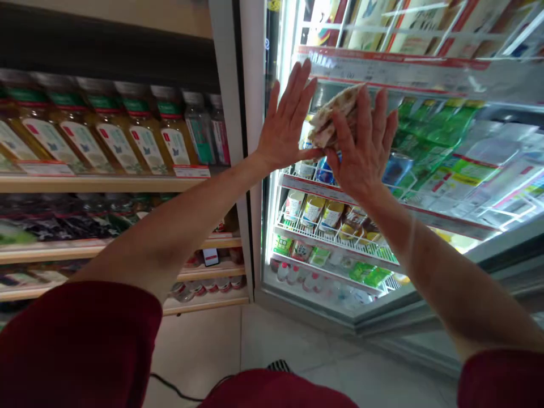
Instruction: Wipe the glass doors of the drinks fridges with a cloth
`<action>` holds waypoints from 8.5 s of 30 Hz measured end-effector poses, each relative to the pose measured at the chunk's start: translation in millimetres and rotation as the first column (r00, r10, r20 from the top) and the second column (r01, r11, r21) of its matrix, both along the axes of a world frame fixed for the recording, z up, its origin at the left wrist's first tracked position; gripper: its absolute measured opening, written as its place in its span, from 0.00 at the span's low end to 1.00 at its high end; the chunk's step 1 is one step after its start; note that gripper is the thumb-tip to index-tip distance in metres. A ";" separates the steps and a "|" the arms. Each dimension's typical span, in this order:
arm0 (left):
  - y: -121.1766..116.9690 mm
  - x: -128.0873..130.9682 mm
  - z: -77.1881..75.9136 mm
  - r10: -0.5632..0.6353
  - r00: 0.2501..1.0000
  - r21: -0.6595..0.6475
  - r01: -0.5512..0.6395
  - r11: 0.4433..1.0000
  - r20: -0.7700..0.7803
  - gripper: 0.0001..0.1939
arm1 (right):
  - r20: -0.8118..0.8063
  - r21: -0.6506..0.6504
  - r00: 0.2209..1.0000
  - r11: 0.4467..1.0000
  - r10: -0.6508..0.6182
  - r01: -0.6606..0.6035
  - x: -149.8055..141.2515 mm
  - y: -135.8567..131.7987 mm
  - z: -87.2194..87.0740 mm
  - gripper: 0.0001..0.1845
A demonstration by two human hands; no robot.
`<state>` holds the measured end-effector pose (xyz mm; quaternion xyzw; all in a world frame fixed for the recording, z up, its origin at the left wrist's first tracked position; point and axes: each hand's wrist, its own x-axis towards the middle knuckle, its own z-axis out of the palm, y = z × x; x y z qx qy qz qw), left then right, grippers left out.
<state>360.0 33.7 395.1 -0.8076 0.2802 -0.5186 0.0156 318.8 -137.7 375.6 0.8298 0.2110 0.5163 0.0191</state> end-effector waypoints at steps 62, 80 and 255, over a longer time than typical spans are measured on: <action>-31.9 19.8 -67.8 -0.240 0.936 -0.193 0.292 0.937 0.256 0.38 | 0.259 -0.055 0.942 0.971 -0.212 0.234 -26.0 -100.4 -58.3 0.27; -31.5 22.2 -69.2 -0.283 0.933 -0.218 0.331 0.918 0.223 0.37 | 0.351 0.631 0.733 0.725 -0.583 0.275 -39.5 -186.7 -60.2 0.28; -32.3 19.1 -73.2 -0.274 0.926 -0.211 0.331 0.920 0.258 0.33 | 0.333 0.415 0.816 0.851 -0.472 0.322 -43.1 -151.8 -49.6 0.32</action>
